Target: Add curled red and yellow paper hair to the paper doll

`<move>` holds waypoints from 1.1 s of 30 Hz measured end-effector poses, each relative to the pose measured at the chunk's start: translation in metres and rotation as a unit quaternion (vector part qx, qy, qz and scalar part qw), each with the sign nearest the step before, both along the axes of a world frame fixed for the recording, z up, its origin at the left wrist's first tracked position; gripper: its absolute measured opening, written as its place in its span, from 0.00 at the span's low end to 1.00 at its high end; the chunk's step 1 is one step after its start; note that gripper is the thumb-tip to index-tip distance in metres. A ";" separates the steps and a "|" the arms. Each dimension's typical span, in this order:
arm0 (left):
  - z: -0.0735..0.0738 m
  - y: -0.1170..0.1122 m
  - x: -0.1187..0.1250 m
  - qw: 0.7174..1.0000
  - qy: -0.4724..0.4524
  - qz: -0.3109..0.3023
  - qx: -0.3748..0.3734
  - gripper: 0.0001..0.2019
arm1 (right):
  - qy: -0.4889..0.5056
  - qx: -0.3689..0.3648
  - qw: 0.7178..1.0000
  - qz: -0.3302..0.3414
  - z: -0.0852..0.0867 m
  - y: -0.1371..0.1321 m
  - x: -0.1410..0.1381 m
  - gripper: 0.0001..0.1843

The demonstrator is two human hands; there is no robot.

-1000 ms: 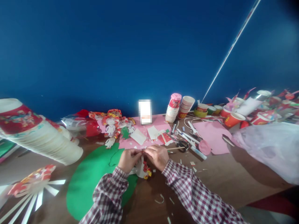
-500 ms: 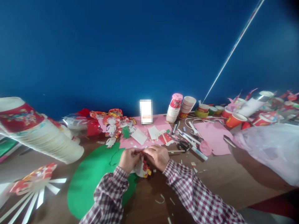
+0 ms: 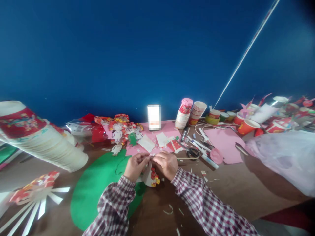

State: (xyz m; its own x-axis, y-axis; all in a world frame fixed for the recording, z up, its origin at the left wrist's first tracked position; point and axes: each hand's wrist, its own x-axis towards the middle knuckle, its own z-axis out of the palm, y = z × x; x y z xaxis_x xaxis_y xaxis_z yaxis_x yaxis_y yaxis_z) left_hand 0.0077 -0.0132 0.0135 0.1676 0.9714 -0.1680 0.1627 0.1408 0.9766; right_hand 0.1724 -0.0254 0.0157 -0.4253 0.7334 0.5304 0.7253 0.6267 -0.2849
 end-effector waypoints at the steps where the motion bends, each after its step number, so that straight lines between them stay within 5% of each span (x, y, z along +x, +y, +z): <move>1: 0.000 0.000 0.000 1.000 0.003 0.004 0.002 0.21 | 0.002 0.000 1.000 0.002 0.000 0.000 0.000 0.09; 33: -0.008 0.002 0.000 0.998 0.007 0.013 0.054 0.16 | 0.003 -0.090 0.996 -0.015 0.000 -0.002 -0.002 0.07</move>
State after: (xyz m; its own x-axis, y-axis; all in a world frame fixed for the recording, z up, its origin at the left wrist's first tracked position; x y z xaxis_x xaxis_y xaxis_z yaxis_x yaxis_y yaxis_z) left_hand 0.0078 -0.0113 0.0059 0.1408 0.9880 -0.0634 0.1745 0.0382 0.9839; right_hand 0.1699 -0.0275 0.0161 -0.3990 0.8288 0.3923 0.7408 0.5435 -0.3947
